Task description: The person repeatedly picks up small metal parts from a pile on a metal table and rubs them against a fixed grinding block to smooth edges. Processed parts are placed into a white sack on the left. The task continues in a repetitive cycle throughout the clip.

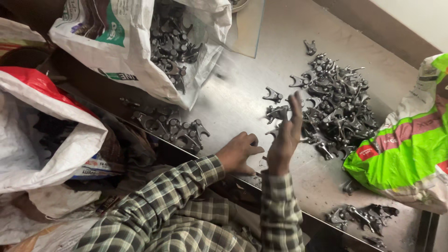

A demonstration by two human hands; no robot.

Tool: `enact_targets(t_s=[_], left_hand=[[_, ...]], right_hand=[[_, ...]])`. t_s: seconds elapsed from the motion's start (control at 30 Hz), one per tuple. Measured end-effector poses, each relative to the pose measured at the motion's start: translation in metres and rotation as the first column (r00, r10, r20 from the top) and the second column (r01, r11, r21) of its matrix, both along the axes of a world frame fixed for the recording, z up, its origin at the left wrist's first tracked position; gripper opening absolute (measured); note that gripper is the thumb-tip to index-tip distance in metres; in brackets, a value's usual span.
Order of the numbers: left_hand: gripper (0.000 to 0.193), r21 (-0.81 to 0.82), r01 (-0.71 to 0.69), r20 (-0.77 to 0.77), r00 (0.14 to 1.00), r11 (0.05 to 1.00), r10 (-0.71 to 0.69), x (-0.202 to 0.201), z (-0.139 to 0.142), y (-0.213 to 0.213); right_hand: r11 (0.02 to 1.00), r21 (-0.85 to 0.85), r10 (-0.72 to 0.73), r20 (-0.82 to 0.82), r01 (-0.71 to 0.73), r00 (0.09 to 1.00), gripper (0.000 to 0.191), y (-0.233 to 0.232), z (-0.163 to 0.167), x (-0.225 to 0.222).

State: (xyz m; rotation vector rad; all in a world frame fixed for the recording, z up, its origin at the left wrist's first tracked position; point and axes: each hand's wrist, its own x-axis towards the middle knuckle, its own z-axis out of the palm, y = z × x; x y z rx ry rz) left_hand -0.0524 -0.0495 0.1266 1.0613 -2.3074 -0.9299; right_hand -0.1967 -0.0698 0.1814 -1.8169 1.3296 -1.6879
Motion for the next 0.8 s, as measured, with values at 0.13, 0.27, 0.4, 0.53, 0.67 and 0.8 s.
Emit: enact_targets(t_s=[0.13,0.27,0.4,0.53,0.67,0.8], left_hand=[[0.060,-0.023,-0.027,-0.008,1.000,0.999,0.027,-0.007,0.004,-0.002],[0.070,-0.026,0.007,0.031,0.999,1.000,-0.007,-0.013,0.011,-0.003],[0.068,-0.054,-0.008,-0.040,0.999,0.998,0.005,-0.018,0.019,-0.002],[0.065,-0.033,-0.019,-0.086,0.996,0.999,0.016,-0.018,0.018,0.004],[0.062,-0.038,-0.030,-0.099,0.995,0.999,0.026,-0.022,0.009,0.011],[0.060,-0.067,-0.024,-0.113,0.993,0.997,0.016,-0.025,0.005,0.018]], right_hand=[[0.947,0.249,-0.086,-0.415,0.203,0.906,0.050,-0.045,0.025,-0.012],[0.931,0.264,-0.018,-0.656,0.251,0.754,0.046,-0.056,0.009,-0.005],[0.925,0.231,-0.051,-0.710,0.301,0.702,0.033,-0.035,0.000,-0.027],[0.942,0.174,-0.089,-0.693,0.286,0.715,0.035,0.006,-0.012,-0.065],[0.946,0.213,-0.047,-0.655,0.245,0.754,0.052,0.048,-0.017,-0.115],[0.908,0.245,-0.179,-0.506,0.339,0.844,0.050,0.097,-0.011,-0.168]])
